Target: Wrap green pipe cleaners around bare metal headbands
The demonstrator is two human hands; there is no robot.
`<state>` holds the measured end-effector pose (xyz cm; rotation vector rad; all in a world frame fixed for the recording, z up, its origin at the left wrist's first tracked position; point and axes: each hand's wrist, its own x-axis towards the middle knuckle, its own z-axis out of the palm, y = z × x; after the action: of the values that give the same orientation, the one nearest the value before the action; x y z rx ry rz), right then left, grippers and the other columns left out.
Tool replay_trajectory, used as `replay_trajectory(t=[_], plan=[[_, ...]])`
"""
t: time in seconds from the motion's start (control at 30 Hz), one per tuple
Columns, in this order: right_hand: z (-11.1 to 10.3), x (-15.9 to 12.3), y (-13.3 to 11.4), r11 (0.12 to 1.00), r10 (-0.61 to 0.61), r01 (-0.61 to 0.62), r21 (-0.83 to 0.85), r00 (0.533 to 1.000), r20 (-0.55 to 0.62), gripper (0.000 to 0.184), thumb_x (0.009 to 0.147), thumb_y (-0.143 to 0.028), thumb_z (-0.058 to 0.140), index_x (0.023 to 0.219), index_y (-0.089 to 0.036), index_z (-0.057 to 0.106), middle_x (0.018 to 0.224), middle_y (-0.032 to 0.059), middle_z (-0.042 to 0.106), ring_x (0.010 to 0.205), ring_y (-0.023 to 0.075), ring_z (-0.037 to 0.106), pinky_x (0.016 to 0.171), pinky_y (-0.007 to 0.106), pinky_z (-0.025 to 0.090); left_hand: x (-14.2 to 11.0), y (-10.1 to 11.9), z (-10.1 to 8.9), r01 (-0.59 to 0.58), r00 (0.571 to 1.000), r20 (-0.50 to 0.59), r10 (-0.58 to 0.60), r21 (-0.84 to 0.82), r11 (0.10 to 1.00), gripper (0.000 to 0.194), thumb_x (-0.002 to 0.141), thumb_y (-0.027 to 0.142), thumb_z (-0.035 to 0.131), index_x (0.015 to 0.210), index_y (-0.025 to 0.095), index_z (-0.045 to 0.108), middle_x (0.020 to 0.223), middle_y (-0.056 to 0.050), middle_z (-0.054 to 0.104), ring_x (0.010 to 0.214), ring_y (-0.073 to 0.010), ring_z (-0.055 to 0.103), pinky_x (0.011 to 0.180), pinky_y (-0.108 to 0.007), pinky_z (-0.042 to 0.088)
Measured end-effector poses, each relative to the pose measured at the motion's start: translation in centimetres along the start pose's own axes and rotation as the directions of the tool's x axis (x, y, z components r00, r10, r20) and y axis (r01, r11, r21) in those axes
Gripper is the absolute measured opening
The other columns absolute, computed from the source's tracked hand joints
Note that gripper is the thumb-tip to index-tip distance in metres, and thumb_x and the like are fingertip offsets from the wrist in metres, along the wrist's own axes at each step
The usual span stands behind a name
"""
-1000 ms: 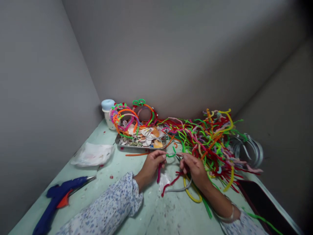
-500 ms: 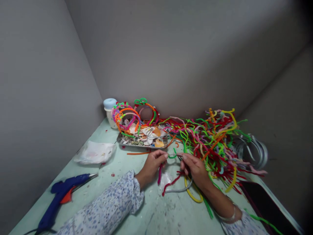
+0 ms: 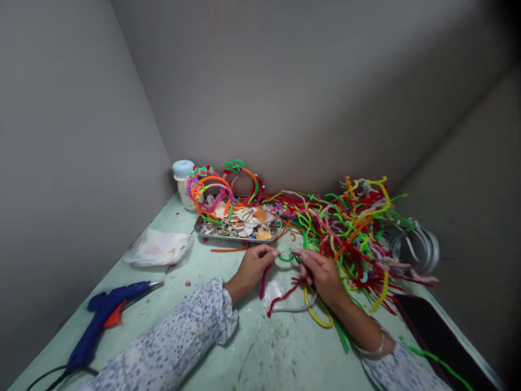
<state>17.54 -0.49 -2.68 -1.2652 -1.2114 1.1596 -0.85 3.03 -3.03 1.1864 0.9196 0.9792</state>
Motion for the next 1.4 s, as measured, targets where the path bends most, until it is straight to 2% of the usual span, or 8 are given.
replay_trajectory(t=[0.4, 0.67, 0.9, 1.4], plan=[[0.05, 0.31, 0.08, 0.998, 0.023, -0.023, -0.050, 1.000, -0.003, 0.045, 0.081, -0.051, 0.057, 0.099, -0.011, 0.068, 0.046, -0.0057, 0.043, 0.043, 0.0100, 0.034, 0.042, 0.024, 0.025, 0.30, 0.01, -0.32, 0.021, 0.999, 0.036, -0.020, -0.020, 1.000, 0.024, 0.077, 0.038, 0.065, 0.079, 0.014, 0.060, 0.059, 0.003, 0.050, 0.052, -0.0087, 0.042, 0.052, -0.023, 0.031], [-0.06, 0.60, 0.29, 0.999, 0.039, -0.039, -0.025, 0.999, 0.006, 0.042, 0.080, -0.051, 0.058, 0.097, -0.014, 0.069, 0.046, -0.0059, 0.040, 0.043, 0.0105, 0.032, 0.042, 0.024, 0.022, 0.23, 0.53, -0.27, 0.084, 0.996, 0.029, -0.083, -0.046, 0.995, 0.028, 0.074, 0.040, 0.068, 0.069, 0.014, 0.059, 0.057, 0.002, 0.051, 0.048, -0.0081, 0.041, 0.049, -0.023, 0.030], [-0.09, 0.50, 0.34, 0.999, 0.022, -0.022, -0.042, 1.000, 0.000, 0.041, 0.081, -0.051, 0.058, 0.095, -0.013, 0.069, 0.046, -0.0056, 0.041, 0.044, 0.0108, 0.034, 0.044, 0.024, 0.023, 0.18, 0.81, -0.19, 0.131, 0.990, 0.056, -0.126, -0.098, 0.987, 0.027, 0.072, 0.038, 0.069, 0.067, 0.013, 0.058, 0.056, 0.002, 0.050, 0.046, -0.0069, 0.040, 0.048, -0.022, 0.028], [-0.03, 0.51, 0.02, 0.998, 0.005, -0.005, -0.064, 1.000, -0.001, 0.039, 0.080, -0.050, 0.058, 0.093, -0.015, 0.070, 0.045, -0.0054, 0.040, 0.044, 0.0116, 0.035, 0.044, 0.025, 0.025, 0.15, 0.71, -0.29, 0.135, 0.987, 0.102, -0.121, -0.148, 0.980, 0.024, 0.074, 0.035, 0.069, 0.073, 0.013, 0.059, 0.060, 0.002, 0.051, 0.048, -0.0066, 0.043, 0.048, -0.022, 0.029]])
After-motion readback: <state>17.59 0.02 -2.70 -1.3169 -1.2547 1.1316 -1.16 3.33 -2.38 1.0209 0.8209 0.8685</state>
